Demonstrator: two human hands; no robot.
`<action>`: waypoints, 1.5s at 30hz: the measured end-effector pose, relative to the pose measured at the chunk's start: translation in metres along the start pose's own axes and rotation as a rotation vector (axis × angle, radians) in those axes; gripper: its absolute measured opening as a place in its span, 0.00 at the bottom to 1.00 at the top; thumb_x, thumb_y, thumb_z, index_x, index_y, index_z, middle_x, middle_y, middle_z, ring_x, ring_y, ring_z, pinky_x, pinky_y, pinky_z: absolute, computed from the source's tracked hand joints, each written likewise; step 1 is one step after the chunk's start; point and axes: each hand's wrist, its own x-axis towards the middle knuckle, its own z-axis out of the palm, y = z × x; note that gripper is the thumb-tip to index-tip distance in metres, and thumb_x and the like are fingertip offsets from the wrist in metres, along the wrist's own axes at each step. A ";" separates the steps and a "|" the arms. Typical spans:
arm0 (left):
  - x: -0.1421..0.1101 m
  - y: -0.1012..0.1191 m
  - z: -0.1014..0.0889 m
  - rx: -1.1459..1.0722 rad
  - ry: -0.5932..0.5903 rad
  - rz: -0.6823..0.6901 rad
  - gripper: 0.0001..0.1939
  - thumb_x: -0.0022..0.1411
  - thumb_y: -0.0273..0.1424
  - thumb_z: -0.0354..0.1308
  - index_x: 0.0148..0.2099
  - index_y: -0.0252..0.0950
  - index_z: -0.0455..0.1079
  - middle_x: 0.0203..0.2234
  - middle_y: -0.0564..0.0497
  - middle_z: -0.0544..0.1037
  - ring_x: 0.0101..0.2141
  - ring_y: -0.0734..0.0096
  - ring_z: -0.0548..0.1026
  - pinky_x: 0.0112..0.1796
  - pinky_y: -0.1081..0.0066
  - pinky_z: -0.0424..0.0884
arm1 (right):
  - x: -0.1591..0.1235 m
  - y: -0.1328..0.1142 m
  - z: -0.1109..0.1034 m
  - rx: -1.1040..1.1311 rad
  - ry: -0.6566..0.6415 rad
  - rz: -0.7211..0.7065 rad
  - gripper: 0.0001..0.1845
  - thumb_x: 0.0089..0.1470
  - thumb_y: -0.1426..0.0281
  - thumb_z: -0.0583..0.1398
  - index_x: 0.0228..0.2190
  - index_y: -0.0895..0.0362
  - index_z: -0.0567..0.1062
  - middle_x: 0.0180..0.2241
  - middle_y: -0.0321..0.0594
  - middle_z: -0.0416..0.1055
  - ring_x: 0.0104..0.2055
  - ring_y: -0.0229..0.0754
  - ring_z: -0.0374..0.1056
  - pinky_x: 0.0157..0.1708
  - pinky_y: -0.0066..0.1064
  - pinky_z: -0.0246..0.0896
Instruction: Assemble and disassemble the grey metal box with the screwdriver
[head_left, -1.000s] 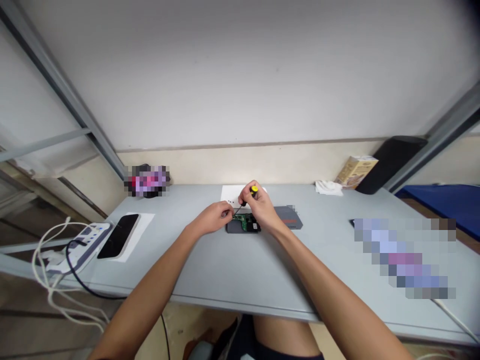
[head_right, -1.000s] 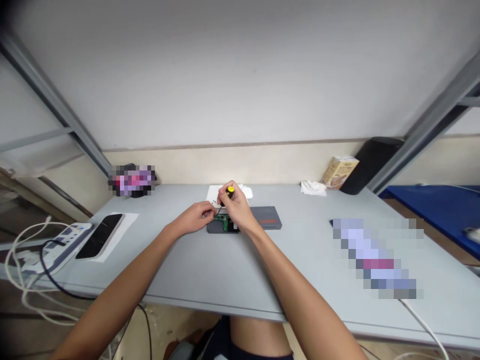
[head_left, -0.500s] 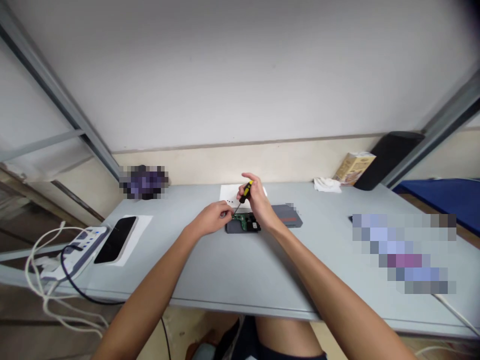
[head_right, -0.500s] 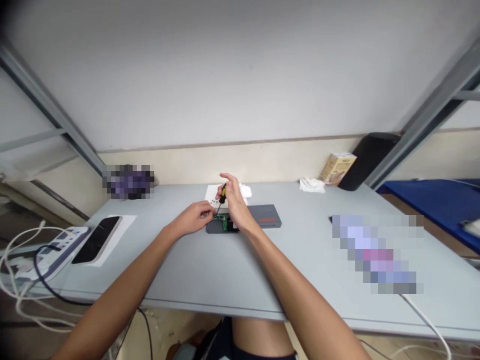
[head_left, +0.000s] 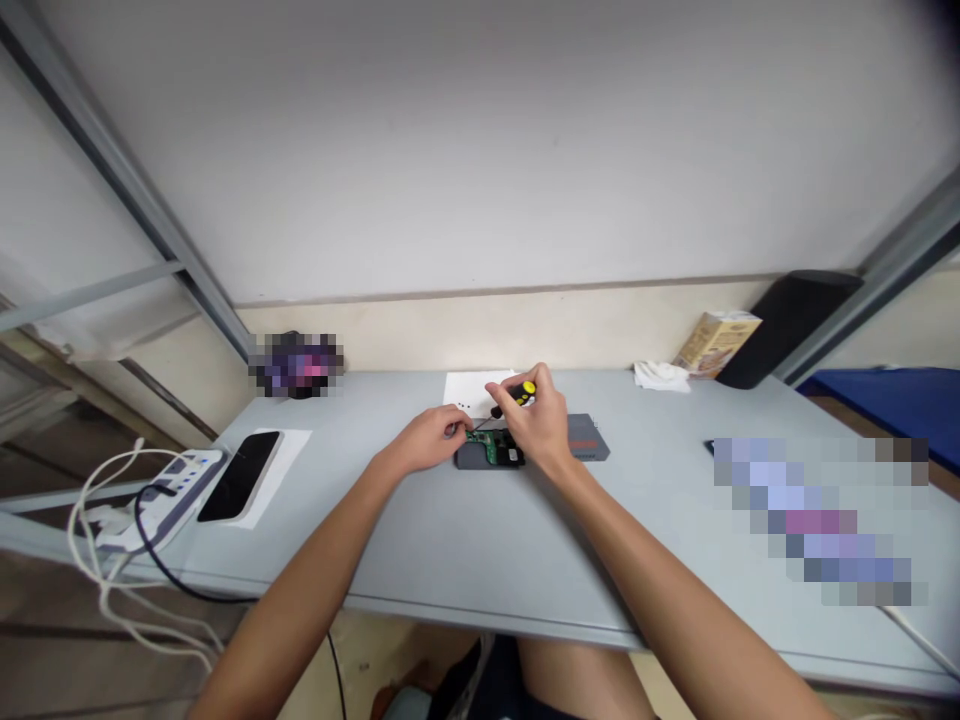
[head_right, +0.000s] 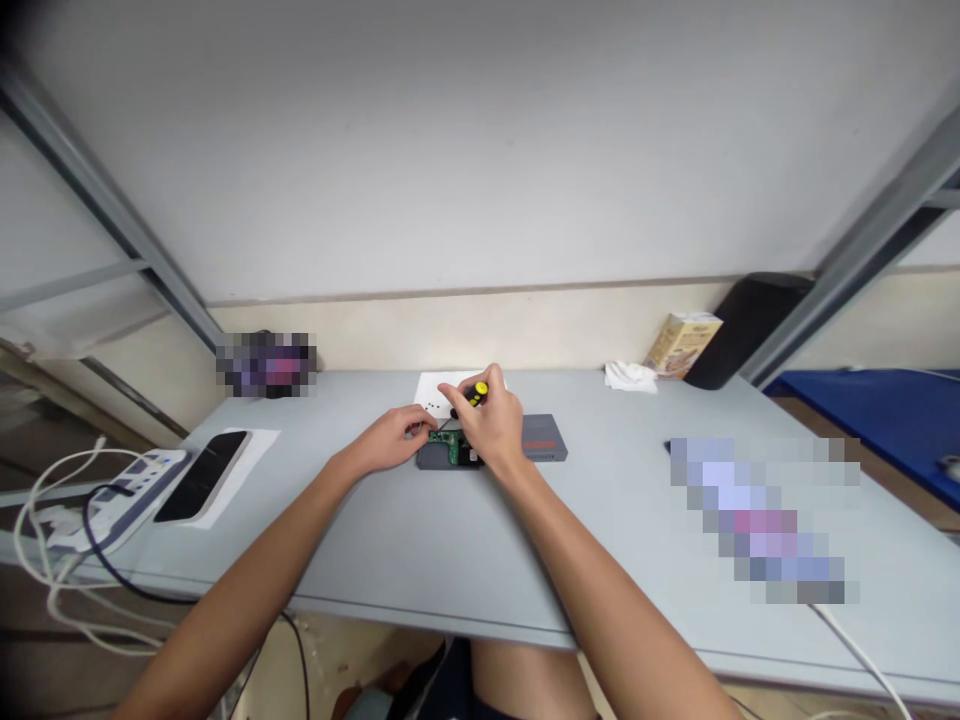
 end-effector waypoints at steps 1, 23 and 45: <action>0.000 0.001 0.000 0.000 -0.001 0.000 0.14 0.63 0.24 0.54 0.44 0.38 0.80 0.35 0.51 0.80 0.34 0.68 0.74 0.38 0.70 0.69 | -0.001 0.000 0.002 0.031 0.011 -0.005 0.21 0.57 0.51 0.66 0.31 0.49 0.63 0.33 0.37 0.80 0.34 0.46 0.74 0.39 0.38 0.64; -0.007 0.005 -0.020 -0.164 -0.294 -0.079 0.43 0.53 0.39 0.74 0.69 0.43 0.65 0.60 0.43 0.72 0.54 0.55 0.73 0.57 0.59 0.70 | 0.003 0.045 -0.143 -0.629 -0.740 -0.128 0.25 0.63 0.58 0.60 0.59 0.47 0.77 0.61 0.45 0.74 0.55 0.56 0.76 0.53 0.47 0.71; -0.005 0.011 0.003 -0.110 -0.188 -0.058 0.48 0.54 0.42 0.75 0.73 0.48 0.61 0.48 0.47 0.76 0.44 0.59 0.74 0.47 0.62 0.71 | -0.008 0.009 -0.077 -0.630 -0.793 -0.262 0.18 0.60 0.57 0.65 0.51 0.42 0.84 0.58 0.43 0.75 0.32 0.45 0.77 0.39 0.40 0.69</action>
